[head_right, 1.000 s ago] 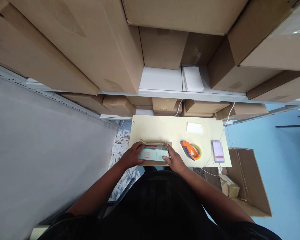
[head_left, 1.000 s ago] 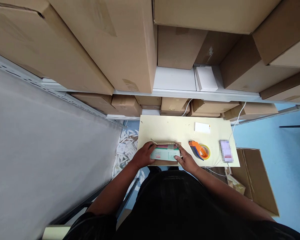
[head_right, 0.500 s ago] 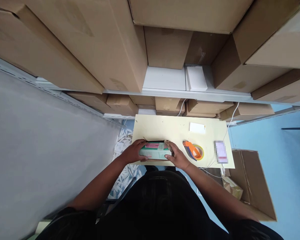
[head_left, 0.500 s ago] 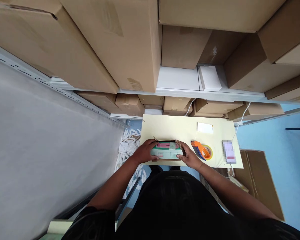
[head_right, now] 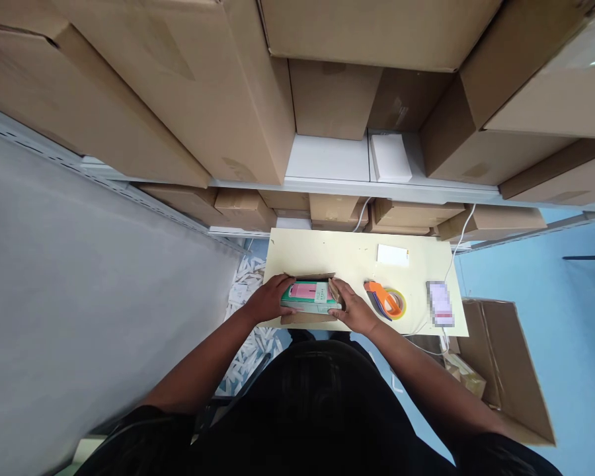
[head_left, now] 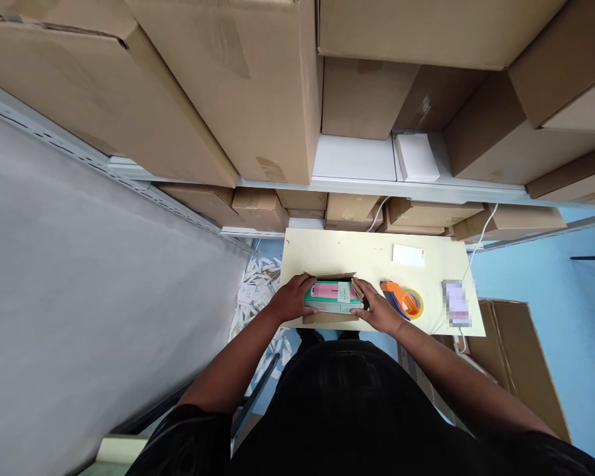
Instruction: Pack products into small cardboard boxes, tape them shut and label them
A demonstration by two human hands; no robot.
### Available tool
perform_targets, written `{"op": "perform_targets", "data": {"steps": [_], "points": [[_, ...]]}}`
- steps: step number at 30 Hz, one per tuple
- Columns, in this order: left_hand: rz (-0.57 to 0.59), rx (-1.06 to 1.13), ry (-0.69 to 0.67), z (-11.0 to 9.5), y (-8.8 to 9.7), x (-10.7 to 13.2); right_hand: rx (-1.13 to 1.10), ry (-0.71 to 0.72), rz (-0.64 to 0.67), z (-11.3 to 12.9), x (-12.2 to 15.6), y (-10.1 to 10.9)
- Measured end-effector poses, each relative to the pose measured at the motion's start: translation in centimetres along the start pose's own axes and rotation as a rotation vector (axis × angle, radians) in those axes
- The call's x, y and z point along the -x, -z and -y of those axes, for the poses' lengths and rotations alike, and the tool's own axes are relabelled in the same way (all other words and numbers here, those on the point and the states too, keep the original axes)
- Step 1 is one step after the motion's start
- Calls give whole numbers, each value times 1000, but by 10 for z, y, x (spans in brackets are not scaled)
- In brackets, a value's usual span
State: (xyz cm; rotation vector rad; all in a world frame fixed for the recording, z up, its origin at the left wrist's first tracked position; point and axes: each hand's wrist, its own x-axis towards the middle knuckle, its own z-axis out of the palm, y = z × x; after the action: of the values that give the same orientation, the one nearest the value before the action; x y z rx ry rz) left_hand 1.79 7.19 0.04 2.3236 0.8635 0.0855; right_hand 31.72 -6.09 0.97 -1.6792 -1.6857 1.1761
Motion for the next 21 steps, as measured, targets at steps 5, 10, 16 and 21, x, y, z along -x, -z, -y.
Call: {"op": "perform_targets", "data": {"steps": [5, 10, 16, 21], "points": [[-3, 21, 21, 0, 3, -2, 5, 20, -15, -1, -5, 1], [-7, -12, 37, -2, -2, -2, 33, 18, -25, -5, -6, 0], [-32, -48, 20, 0, -13, 3, 135, 51, -33, -7, -2, -3], [-46, -34, 31, 0, -14, 3, 162, 75, -19, -10, -6, -2]]}}
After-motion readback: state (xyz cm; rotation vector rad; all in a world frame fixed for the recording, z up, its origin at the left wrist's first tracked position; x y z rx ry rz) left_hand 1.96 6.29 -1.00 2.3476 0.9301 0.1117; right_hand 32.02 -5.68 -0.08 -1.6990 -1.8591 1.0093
